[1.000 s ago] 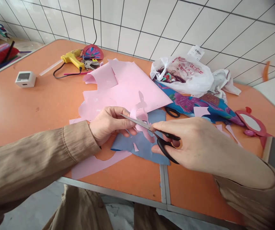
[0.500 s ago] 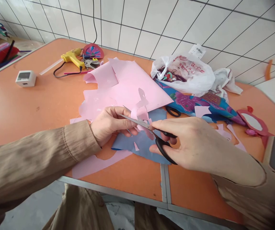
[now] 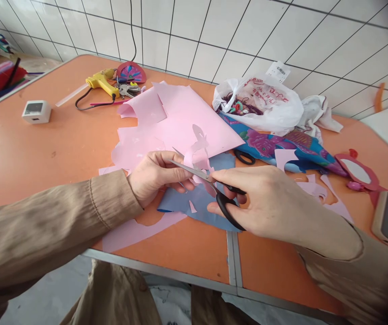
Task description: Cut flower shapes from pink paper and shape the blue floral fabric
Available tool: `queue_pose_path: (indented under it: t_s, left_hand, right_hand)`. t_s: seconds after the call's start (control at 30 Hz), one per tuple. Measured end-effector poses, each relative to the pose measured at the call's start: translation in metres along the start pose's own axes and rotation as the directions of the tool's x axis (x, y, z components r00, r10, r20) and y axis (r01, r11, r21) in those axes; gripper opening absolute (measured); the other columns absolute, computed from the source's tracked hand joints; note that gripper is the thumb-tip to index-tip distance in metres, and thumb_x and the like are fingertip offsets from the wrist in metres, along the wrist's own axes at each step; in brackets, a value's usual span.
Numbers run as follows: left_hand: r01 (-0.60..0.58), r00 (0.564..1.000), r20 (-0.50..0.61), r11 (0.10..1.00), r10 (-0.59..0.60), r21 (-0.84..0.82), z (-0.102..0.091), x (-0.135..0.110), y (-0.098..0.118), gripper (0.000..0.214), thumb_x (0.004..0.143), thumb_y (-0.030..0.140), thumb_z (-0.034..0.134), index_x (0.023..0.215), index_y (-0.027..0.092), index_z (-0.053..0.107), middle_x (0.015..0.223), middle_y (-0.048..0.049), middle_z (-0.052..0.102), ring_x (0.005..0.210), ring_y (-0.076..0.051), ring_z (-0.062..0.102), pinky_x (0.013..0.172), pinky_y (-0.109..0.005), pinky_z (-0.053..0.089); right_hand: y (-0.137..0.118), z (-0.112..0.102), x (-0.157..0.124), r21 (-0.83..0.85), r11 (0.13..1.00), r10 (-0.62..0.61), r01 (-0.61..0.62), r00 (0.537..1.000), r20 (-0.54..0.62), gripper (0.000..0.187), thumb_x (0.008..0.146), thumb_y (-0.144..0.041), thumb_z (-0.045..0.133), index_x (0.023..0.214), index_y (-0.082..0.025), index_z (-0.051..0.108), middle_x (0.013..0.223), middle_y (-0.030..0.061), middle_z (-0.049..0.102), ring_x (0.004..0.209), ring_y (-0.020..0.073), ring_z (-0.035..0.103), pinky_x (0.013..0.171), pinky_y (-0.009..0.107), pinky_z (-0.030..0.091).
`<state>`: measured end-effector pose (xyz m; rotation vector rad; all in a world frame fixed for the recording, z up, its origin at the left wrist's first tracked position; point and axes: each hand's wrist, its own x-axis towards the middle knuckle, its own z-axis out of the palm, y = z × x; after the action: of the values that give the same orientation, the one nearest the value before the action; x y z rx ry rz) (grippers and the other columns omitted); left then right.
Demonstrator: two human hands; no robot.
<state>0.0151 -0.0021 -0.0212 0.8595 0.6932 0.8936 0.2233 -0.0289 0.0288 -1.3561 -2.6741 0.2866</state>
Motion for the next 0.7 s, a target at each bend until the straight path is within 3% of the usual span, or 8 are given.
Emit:
queue_pose_path:
  t_s: [0.2,0.4,0.7]
  left_hand:
    - [0.008,1.000,0.021,1.000,-0.008,0.029,-0.0005,-0.0001,0.0007,0.026,0.062,0.027,0.092,0.070,0.011,0.073,0.064,-0.0042,0.073,0.055,-0.011,0.068,0.051,-0.017,0.055]
    - [0.011,1.000,0.026,1.000,-0.011,0.016,-0.0019,-0.0002,-0.0022,0.023,0.063,0.025,0.091,0.069,0.011,0.073,0.062,-0.0046,0.073,0.055,-0.012,0.069,0.052,-0.017,0.055]
    - [0.003,1.000,0.012,0.997,-0.004,0.083,-0.0018,0.0003,0.0049,0.021,0.062,0.020,0.090,0.066,0.012,0.071,0.063,-0.0043,0.073,0.056,-0.013,0.068,0.051,-0.020,0.054]
  right_hand:
    - [0.0046,0.0054,-0.0023,-0.001,0.999,-0.044,0.044,0.997,-0.067,0.021,0.085,-0.032,0.060,0.072,-0.022,0.048,0.057,-0.0032,0.050,0.050,0.0131,0.042,0.054,0.029,0.025]
    - [0.0017,-0.0007,0.0000,-0.015,0.999,-0.028,0.028,1.000,-0.002,0.020,0.085,-0.032,0.060,0.071,-0.021,0.051,0.057,-0.0023,0.050,0.052,0.0142,0.046,0.054,0.029,0.026]
    - [-0.0007,-0.0042,-0.0016,-0.051,0.999,0.003,-0.001,1.000,0.028,0.022,0.082,-0.027,0.064,0.068,-0.021,0.048,0.056,-0.0035,0.046,0.052,0.0135,0.040,0.054,0.028,0.024]
